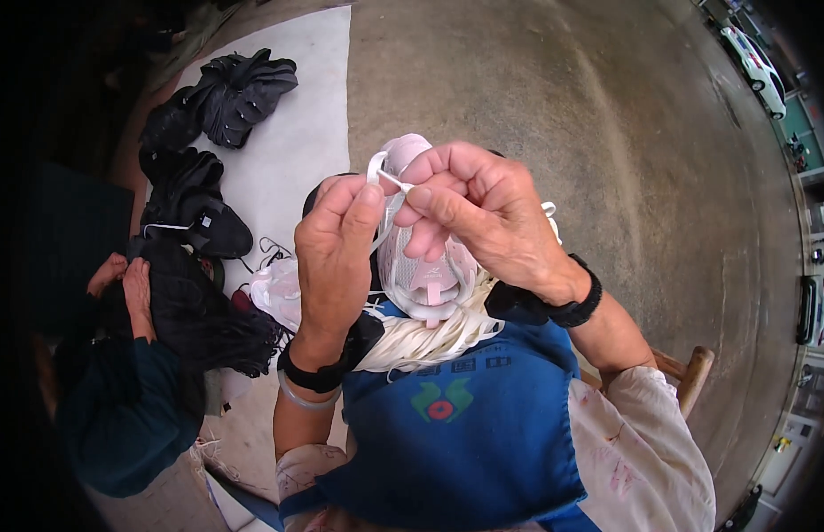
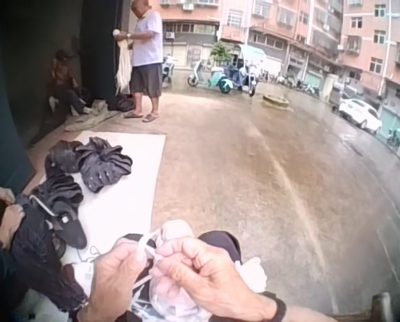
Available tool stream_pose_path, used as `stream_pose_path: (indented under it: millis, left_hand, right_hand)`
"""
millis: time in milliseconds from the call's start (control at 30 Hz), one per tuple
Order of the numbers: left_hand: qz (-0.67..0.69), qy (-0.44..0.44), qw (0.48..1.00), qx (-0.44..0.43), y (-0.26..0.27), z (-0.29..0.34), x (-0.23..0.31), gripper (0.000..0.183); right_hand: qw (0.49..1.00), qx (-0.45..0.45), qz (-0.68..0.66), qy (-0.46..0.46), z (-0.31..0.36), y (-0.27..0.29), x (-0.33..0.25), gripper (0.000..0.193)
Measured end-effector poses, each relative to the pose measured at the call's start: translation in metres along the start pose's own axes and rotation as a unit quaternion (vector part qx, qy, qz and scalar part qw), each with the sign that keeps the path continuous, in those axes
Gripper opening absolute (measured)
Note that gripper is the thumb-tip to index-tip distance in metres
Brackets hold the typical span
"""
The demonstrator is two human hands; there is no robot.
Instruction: The recorder is lacing white and pink athletic shoes and organizing them into a bundle.
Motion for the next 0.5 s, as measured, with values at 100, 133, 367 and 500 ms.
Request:
stream_pose_path:
  millis: [100,133,367,500]
  left_hand:
    - [-0.043,0.021,0.999,-0.007,0.002,0.001,0.017,0.022]
    - [-0.043,0.019,0.999,-0.005,0.002,0.001,0.017,0.022]
    - [-0.02,-0.03,0.998,-0.042,-0.002,0.007,0.01,0.02]
    - [-0.103,-0.01,0.993,-0.065,-0.004,0.006,0.007,0.014]
  right_hand:
    - [0.999,0.043,0.012,-0.016,-0.003,0.002,0.004,0.019]
    - [0.998,0.056,0.004,0.001,-0.005,0.005,0.007,0.019]
    - [0.998,0.048,0.032,-0.024,-0.006,0.0,0.009,0.018]
    - [0.99,0.047,0.127,0.028,-0.008,0.003,0.014,0.021]
Point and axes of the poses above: each hand's wrist, its own z-axis away from the middle knuckle, its own y-axis out of the back of the hand, x = y × z, the point moved 1 cm from there along -z, towards the middle knuckle, and after that the axes turned 2 degrees about -z, right-handed, at the moved point
